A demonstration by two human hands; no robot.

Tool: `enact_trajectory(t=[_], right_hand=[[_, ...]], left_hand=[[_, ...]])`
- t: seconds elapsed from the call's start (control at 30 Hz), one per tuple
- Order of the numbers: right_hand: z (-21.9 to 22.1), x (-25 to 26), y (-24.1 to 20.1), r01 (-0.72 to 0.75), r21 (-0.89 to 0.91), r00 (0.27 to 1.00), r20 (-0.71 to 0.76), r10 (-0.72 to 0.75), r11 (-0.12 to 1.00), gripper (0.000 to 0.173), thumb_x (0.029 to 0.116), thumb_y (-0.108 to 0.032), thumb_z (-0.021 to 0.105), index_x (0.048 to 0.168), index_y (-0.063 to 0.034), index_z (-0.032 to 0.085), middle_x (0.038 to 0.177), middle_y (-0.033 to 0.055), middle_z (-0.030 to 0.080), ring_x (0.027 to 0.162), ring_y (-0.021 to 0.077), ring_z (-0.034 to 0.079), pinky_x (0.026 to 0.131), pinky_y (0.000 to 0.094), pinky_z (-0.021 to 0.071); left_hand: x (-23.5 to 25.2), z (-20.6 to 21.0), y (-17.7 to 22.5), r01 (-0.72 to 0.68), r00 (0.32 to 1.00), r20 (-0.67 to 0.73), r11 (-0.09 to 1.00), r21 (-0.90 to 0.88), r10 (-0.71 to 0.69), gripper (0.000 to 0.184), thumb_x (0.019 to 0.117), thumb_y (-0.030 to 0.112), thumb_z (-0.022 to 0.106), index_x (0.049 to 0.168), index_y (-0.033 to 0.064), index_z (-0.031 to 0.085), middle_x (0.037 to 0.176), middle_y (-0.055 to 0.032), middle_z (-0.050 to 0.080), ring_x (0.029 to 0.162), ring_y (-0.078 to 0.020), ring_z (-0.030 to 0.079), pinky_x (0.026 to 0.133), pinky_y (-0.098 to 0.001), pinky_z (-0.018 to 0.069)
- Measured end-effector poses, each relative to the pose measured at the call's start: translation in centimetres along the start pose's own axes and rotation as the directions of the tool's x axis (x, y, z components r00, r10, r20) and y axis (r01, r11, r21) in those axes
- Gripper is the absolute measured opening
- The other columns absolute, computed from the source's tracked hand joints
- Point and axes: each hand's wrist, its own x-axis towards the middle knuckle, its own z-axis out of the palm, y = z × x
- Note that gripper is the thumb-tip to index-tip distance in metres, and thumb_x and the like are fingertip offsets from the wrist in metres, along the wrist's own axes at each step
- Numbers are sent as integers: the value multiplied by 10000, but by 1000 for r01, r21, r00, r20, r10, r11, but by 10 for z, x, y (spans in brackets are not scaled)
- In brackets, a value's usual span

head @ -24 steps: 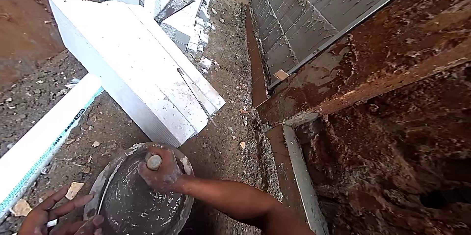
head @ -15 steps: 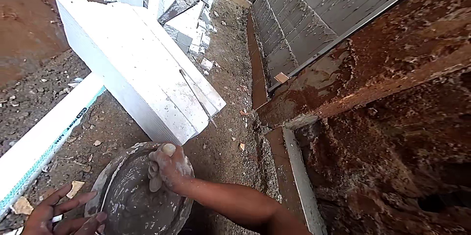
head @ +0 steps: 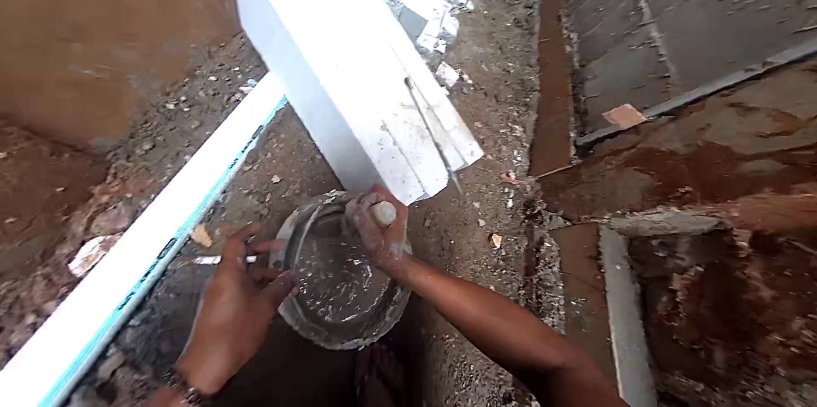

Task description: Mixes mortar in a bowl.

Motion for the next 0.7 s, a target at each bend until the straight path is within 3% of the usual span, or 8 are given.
enact_trajectory(t=[0.17,0.27,0.37,0.5,0.6,0.7], right_hand=[[18,-24,46,-350,41,933,102,344,936,128,862,-109,653,789,-80,552,580,-1,558,482,138,569,498,341,532],[10,-29,36,-475,12,874,122,470,880,103,856,-106,634,793,-80,557,567,-13,547,462,129,554,481,329,526],[-1,-15,7,-525,124,850,139,509,842,117,886,-93,590,782,-102,538,527,-19,525,451,123,544,484,314,514],[-13,-7,-13,-415,361,907,97,409,835,161,933,-108,543,784,-152,501,483,-28,469,419,122,518,470,320,501],[-12,-6,-21,-317,233,940,203,273,919,155,897,-120,613,765,-148,539,517,-26,520,444,116,550,467,303,508],[-15,10,-36,-140,254,979,179,95,957,175,941,-149,610,779,-157,544,529,-15,517,454,135,551,481,323,521]], left_hand=[[3,-3,-4,43,999,18,999,-13,-43,780,848,5,783,1497,86,356,1275,-15,668,669,-90,692,630,-267,614],[3,-4,-5,45,999,22,999,-9,-45,784,852,9,782,1503,94,355,1275,-12,669,687,-95,699,642,-273,615],[3,-4,-4,49,998,28,999,-16,-48,766,861,23,781,1496,92,358,1277,-20,669,710,-107,713,658,-281,625],[4,-3,-3,55,998,33,998,-40,-54,775,862,9,771,1505,92,347,1283,-23,662,687,-99,703,652,-276,620],[6,-5,-4,60,998,27,997,-40,-59,777,860,10,772,1506,92,348,1281,-20,663,672,-93,697,647,-270,620],[10,-4,1,107,993,58,994,-10,-106,778,876,32,775,1513,108,335,1318,-21,647,710,-92,712,687,-270,628]])
